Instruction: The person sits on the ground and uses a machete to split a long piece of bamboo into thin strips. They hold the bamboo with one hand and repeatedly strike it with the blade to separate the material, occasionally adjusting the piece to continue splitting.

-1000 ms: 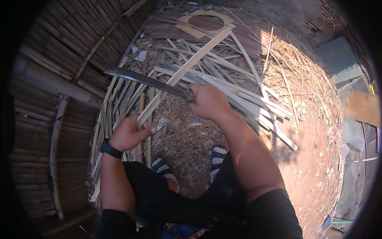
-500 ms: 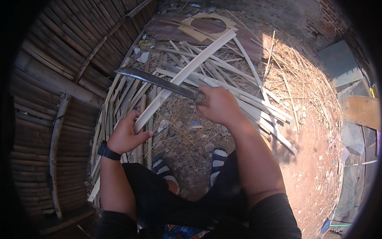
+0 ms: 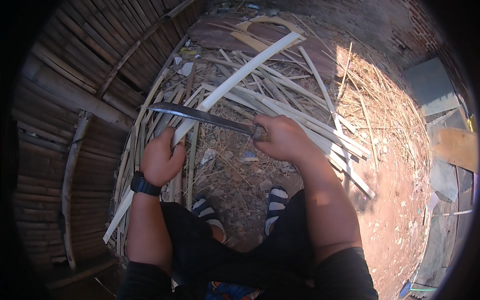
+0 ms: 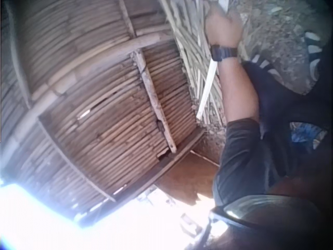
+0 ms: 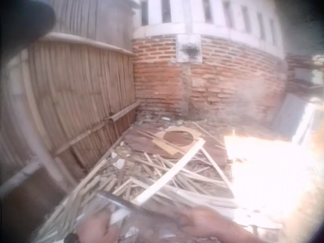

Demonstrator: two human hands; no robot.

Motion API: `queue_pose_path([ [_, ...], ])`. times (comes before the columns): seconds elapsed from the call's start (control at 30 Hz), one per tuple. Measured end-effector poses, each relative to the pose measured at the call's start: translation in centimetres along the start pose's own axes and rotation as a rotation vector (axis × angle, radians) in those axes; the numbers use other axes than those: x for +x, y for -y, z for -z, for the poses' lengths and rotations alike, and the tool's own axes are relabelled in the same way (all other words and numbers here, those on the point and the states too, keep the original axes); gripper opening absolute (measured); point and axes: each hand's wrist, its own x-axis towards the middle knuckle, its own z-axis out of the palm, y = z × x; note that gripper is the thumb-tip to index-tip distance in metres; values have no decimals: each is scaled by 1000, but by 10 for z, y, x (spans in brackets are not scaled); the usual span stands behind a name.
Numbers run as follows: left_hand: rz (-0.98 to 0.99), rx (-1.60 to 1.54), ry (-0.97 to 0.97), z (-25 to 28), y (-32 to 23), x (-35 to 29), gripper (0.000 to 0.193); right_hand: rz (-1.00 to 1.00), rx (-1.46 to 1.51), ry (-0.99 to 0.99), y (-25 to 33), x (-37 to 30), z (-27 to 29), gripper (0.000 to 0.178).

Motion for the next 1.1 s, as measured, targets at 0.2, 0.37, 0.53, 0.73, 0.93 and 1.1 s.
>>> queue_pose_path([
  [0.2, 67, -46, 23, -3, 3, -1, 31, 46, -56, -27, 33, 5, -27, 31],
  [0.37, 47, 97, 62, -1, 1, -1, 33, -184, 189, -100, -5, 21, -18, 30],
  [0.53, 1, 119, 35, -14, -1, -2, 31, 4, -14, -14, 11, 10, -43, 28],
  [0.73, 2, 102, 7, -8, -4, 3, 29, -64, 211, 41, -10, 10, -29, 35],
  [0.93, -43, -33, -44, -5, 6, -6, 29, -51, 82, -54, 26, 7, -29, 39],
  [1.1, 54, 118, 34, 6, 0, -5, 28, -308, 278, -62, -8, 18, -14, 41],
])
